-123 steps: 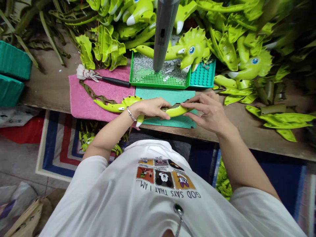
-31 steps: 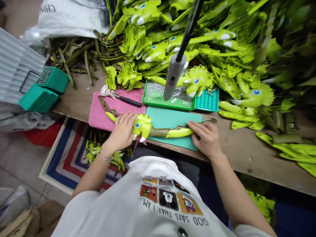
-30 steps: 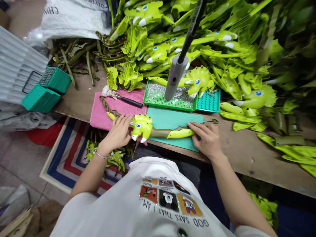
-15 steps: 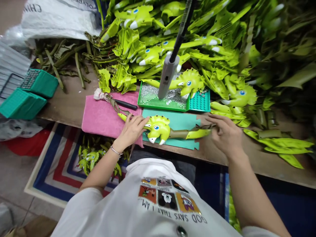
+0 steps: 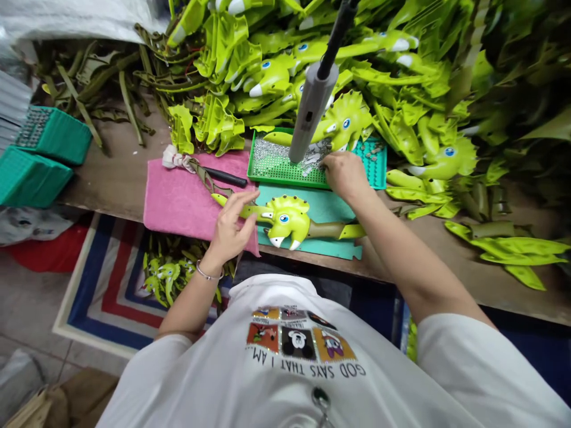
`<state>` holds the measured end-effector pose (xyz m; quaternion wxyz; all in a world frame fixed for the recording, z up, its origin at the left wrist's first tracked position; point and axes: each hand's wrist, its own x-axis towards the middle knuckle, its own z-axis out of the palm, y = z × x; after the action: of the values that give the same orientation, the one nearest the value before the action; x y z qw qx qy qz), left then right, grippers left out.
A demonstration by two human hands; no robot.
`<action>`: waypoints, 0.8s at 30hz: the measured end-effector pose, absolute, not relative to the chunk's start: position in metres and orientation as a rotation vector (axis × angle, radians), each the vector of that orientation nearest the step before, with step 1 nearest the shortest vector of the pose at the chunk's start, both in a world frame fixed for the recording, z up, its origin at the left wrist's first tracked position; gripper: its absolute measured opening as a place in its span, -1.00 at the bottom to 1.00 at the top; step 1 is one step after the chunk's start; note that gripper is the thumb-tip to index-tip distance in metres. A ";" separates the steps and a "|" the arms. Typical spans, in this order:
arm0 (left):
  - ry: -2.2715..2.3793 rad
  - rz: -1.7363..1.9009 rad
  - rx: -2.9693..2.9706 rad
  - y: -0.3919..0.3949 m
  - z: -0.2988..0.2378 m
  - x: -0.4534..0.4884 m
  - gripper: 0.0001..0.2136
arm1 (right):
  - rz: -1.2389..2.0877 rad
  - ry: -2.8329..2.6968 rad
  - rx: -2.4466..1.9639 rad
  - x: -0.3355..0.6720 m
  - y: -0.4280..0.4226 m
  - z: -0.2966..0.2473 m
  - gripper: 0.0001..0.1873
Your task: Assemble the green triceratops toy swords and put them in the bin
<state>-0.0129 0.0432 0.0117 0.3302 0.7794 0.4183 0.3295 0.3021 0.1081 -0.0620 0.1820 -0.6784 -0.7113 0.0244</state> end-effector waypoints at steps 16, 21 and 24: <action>0.832 0.775 0.360 0.044 0.027 0.113 -0.82 | 0.547 -1.686 -1.504 0.270 0.050 0.007 -0.83; 0.898 0.792 0.256 0.033 0.030 0.105 -0.76 | 0.464 -1.792 -1.448 0.247 0.014 0.019 -0.82; 0.915 0.782 0.309 0.026 0.024 0.098 -0.80 | 0.442 -1.698 -1.450 0.244 0.005 0.013 -0.85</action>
<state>0.0976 0.0263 0.0241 0.8130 0.1448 0.4287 0.3664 0.2437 0.0053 0.0134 0.4194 -0.5782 -0.6773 0.1762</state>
